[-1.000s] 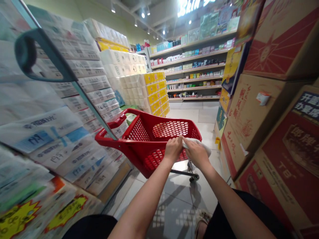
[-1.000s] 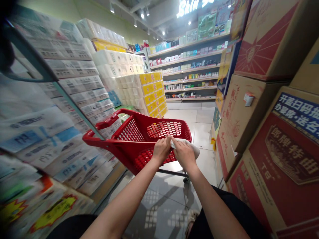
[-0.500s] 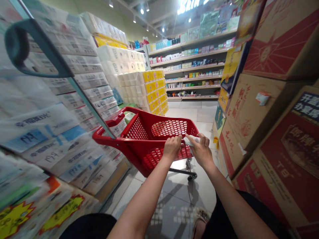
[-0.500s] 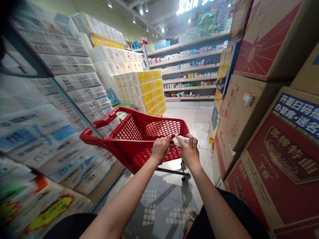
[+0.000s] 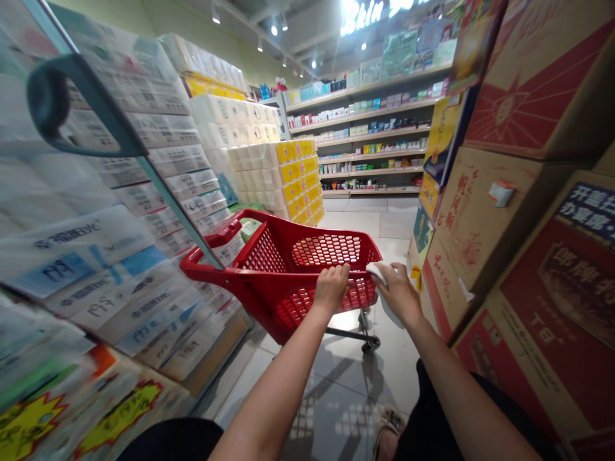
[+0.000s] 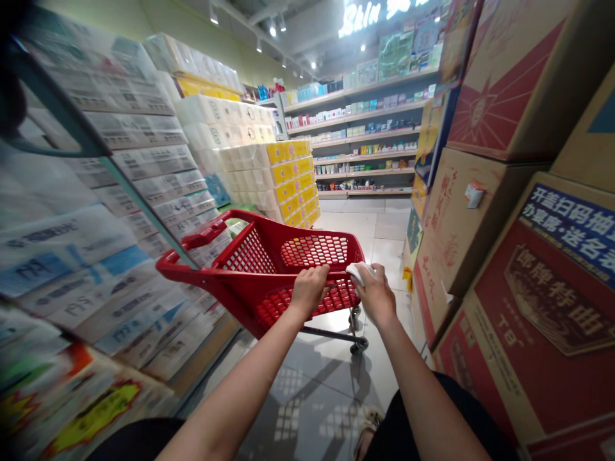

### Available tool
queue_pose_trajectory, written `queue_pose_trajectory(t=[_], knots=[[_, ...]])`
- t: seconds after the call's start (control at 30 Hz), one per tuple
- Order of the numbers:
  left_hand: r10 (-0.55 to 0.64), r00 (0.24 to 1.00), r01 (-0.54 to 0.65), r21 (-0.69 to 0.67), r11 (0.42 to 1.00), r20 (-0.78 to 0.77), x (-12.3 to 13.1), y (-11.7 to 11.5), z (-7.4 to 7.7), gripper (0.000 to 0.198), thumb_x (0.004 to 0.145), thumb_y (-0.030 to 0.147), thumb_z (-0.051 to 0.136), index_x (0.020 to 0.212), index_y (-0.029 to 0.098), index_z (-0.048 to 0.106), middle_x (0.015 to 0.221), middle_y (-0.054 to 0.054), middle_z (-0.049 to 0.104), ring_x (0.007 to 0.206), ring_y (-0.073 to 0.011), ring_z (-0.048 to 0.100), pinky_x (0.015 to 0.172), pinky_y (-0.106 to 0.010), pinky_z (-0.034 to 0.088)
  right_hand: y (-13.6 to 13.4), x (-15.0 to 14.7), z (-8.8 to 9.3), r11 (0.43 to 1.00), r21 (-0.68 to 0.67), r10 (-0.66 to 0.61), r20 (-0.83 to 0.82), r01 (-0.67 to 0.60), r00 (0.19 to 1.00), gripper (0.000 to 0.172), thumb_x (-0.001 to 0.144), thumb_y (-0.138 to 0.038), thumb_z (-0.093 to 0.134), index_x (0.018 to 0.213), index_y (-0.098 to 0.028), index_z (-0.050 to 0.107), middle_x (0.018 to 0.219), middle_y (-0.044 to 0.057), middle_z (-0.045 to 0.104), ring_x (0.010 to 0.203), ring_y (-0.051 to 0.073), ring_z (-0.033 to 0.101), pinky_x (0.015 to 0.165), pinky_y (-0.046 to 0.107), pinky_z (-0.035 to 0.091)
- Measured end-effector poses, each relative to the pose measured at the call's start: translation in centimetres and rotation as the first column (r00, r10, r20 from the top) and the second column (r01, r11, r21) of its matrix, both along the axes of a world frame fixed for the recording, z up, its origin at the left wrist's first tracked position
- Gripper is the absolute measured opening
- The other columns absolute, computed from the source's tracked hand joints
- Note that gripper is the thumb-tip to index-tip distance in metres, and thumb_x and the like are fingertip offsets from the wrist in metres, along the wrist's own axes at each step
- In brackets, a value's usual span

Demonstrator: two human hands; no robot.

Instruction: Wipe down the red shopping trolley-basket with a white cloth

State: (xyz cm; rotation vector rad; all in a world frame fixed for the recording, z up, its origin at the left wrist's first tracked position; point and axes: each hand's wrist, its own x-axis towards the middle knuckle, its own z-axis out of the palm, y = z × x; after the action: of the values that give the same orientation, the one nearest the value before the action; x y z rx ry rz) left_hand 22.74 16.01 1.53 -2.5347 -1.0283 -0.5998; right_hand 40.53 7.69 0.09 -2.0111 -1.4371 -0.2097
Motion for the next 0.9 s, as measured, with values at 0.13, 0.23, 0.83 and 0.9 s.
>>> queue_pose_trajectory(t=[0.13,0.23,0.83,0.9], knots=[[-0.002,1.000,0.002,-0.006,1.000,-0.001,0.1,0.0,0.1,0.042,0.084,0.040,0.066,0.115,0.020,0.047,0.096,-0.005,0.060,0.088,-0.0214,0.055,0.077,-0.033,0.038,-0.1,-0.5,-0.4,0.990,-0.133,-0.038,-0.019,0.035,0.999,0.047,0.092,-0.053,0.042,0.136,-0.037,0.044,0.126,0.009,0.044,0.095,0.022,0.059,0.073,0.033,0.049],[0.000,1.000,0.000,-0.010,1.000,-0.007,0.2,-0.1,0.1,0.039,0.084,0.040,0.065,0.113,0.020,0.047,0.096,-0.005,0.060,0.088,-0.0215,0.055,0.076,-0.034,0.039,-0.3,-0.3,-0.4,0.975,-0.222,-0.015,-0.052,0.003,0.999,0.049,0.094,-0.050,0.036,0.142,-0.037,0.035,0.119,0.009,0.053,0.086,0.020,0.061,0.073,0.034,0.049],[0.013,1.000,-0.013,-0.001,1.000,-0.018,0.4,0.1,-0.1,0.053,0.085,0.035,0.064,0.126,0.017,0.038,0.097,-0.006,0.061,0.088,-0.0216,0.058,0.076,-0.033,0.040,-1.0,-1.3,0.4,0.956,-0.292,0.066,0.104,-0.033,0.992,0.065,0.093,-0.032,0.037,0.151,-0.040,0.008,0.135,0.007,0.055,0.090,0.021,0.067,0.075,0.034,0.050],[0.014,1.000,-0.014,0.002,1.000,-0.016,0.5,0.1,-0.1,0.056,0.083,0.037,0.067,0.126,0.016,0.038,0.097,-0.005,0.061,0.087,-0.0218,0.057,0.075,-0.033,0.040,-1.0,-0.5,0.3,0.949,-0.314,0.007,0.074,0.016,0.997,0.064,0.094,-0.034,0.035,0.152,-0.034,0.008,0.133,0.009,0.057,0.091,0.023,0.067,0.076,0.036,0.050]])
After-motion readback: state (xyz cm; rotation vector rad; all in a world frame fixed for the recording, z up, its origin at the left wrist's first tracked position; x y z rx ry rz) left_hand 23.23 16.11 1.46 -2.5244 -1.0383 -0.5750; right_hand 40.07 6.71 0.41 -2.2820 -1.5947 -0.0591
